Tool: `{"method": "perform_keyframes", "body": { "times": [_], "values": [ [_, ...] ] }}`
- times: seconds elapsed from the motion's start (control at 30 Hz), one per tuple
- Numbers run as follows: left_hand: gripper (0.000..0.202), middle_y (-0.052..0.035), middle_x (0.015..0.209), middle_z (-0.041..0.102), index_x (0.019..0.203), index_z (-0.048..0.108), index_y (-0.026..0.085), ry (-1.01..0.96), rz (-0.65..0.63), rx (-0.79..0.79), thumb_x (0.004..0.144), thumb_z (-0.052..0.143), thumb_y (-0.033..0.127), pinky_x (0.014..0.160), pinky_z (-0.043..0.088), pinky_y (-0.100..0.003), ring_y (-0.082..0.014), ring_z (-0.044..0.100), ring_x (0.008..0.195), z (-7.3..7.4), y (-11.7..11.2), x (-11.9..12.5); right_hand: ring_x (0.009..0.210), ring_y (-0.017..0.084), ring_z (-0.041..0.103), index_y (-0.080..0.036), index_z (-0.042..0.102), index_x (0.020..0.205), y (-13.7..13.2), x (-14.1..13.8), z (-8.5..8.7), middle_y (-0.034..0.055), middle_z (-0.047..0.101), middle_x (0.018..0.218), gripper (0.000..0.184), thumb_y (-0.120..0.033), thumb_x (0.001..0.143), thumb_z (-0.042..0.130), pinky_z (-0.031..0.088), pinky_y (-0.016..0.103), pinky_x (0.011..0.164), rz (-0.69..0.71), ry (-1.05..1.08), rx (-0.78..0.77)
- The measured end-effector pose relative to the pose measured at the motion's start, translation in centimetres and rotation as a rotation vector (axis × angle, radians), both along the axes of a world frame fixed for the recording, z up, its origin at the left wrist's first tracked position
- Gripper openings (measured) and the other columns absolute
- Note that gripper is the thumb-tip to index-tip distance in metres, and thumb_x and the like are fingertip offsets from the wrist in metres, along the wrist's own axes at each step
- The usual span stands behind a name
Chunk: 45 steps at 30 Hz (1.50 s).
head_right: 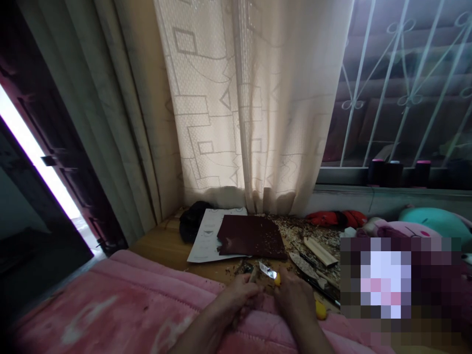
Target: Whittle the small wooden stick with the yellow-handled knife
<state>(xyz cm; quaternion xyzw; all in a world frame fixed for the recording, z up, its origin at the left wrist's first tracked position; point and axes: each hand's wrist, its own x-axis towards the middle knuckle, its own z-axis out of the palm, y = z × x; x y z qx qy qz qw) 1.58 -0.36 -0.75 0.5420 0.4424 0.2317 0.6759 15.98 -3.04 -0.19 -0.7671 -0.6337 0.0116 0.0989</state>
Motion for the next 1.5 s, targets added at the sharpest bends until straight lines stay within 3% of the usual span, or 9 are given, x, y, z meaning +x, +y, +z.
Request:
{"method": "perform_keyframes", "body": {
  "times": [0.17,0.33,0.53,1.0,1.33,1.5],
  "values": [
    [0.018,0.0072,0.042,0.04,0.069,0.051,0.016,0.072,0.057,0.091,0.061,0.049,0.032,0.029,0.022,-0.016,-0.0037,0.03,0.029,-0.5,0.2,0.7,0.073,0.016,0.053,-0.02,0.053,0.078,0.1,-0.1,0.3,0.0043,0.061,0.076,0.02,-0.018,0.066,0.037,0.029,0.024,0.06,0.092,0.041,-0.02],
    [0.018,0.0051,0.045,0.042,0.066,0.052,0.013,0.149,0.174,0.134,0.059,0.053,0.03,0.035,0.023,-0.015,-0.0041,0.034,0.037,0.4,-0.3,1.3,0.064,0.013,0.051,-0.019,0.056,0.068,0.8,1.7,0.4,0.0025,0.06,0.068,0.021,-0.021,0.068,0.035,0.027,0.02,0.052,0.14,0.234,-0.101],
    [0.011,0.0042,0.041,0.044,0.059,0.044,0.015,0.121,0.189,0.123,0.063,0.044,0.026,0.033,0.023,-0.016,-0.0051,0.034,0.032,0.8,-0.7,1.4,0.056,0.01,0.048,-0.017,0.056,0.06,1.3,3.1,0.7,-0.0006,0.057,0.057,0.022,-0.024,0.068,0.037,0.026,0.018,0.049,0.172,0.426,-0.192],
    [0.006,0.0058,0.035,0.04,0.058,0.044,0.016,-0.012,0.162,0.039,0.055,0.039,0.018,0.024,0.021,-0.016,-0.0059,0.028,0.023,0.3,-0.5,1.2,0.068,0.018,0.054,-0.022,0.054,0.079,0.2,0.6,-0.6,0.0053,0.06,0.071,0.022,-0.022,0.067,0.035,0.028,0.025,0.055,0.14,0.037,-0.06],
    [0.006,0.0073,0.035,0.04,0.061,0.044,0.017,0.022,0.203,0.007,0.06,0.045,0.023,0.028,0.022,-0.015,-0.0045,0.03,0.024,0.6,-0.6,1.2,0.07,0.02,0.054,-0.021,0.054,0.084,-0.5,0.1,-0.2,0.0071,0.06,0.072,0.025,-0.029,0.07,0.035,0.031,0.027,0.057,0.12,0.016,-0.057],
    [0.008,0.007,0.037,0.04,0.06,0.044,0.016,0.009,0.199,0.009,0.06,0.046,0.024,0.028,0.022,-0.015,-0.0041,0.031,0.025,0.6,-0.5,1.2,0.072,0.021,0.054,-0.022,0.054,0.086,-0.7,-0.1,-0.1,0.0076,0.06,0.077,0.026,-0.025,0.069,0.035,0.032,0.029,0.06,0.111,-0.004,-0.071]
  ]
}}
